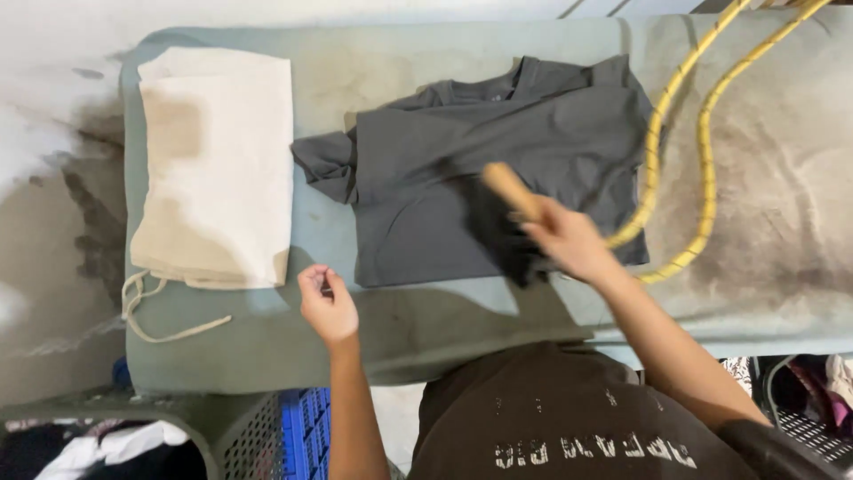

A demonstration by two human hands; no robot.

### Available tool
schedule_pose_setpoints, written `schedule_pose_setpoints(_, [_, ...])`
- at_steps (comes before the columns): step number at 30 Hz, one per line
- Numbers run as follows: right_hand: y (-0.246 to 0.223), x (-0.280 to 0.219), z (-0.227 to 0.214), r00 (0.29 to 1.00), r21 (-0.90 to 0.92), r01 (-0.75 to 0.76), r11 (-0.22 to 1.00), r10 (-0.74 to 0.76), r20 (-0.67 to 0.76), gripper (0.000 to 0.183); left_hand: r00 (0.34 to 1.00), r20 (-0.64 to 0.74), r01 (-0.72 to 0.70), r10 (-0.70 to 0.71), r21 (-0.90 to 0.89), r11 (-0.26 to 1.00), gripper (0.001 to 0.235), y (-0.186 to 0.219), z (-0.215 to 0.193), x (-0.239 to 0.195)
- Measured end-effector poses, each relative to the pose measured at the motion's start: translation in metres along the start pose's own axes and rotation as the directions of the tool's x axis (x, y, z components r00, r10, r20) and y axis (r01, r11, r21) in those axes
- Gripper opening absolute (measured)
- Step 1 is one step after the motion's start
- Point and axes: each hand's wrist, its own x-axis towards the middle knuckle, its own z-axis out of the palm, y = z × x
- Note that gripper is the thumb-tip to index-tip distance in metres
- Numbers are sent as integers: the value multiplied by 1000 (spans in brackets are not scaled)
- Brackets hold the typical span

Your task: The person takes a pair of shorts from a basket, spreads them on a board, and irons them before folding. Then, they take a t-shirt from the basket, spread it out, iron it, and fold it before placing it on the shorts.

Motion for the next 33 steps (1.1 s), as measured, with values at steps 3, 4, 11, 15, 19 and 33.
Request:
schedule_pose_setpoints(3, [94, -25, -43, 944, 157, -247, 956, 274, -184, 34, 998, 45, -47, 40, 160, 986, 11, 10, 5, 5])
schedule_pose_setpoints(4, [134, -39, -54, 877, 306, -344, 888, 420, -235, 26, 994, 98, -67, 46, 231, 971, 15, 13, 4, 3])
schedule_pose_setpoints(11, [288, -99, -153, 758, 524, -277, 806, 518, -395, 26, 943, 307, -19, -128, 435, 900, 40, 14, 23, 11])
schedule_pose_setpoints(15, [208, -101, -162, 702, -232, -217, 948, -14, -712, 31, 922, 385, -255, 34, 539, 803, 41, -16, 39, 9])
schedule_pose_setpoints(19, [194, -110, -97, 770, -287, -244, 927, 5, -639, 17, 805, 585, -83, -101, 279, 957, 39, 44, 71, -31])
schedule_pose_setpoints(33, [194, -206, -75, 808, 998, -32, 50, 589, -4, 47, 176, 852, -318, 494, -425, 847, 19, 185, 164, -108])
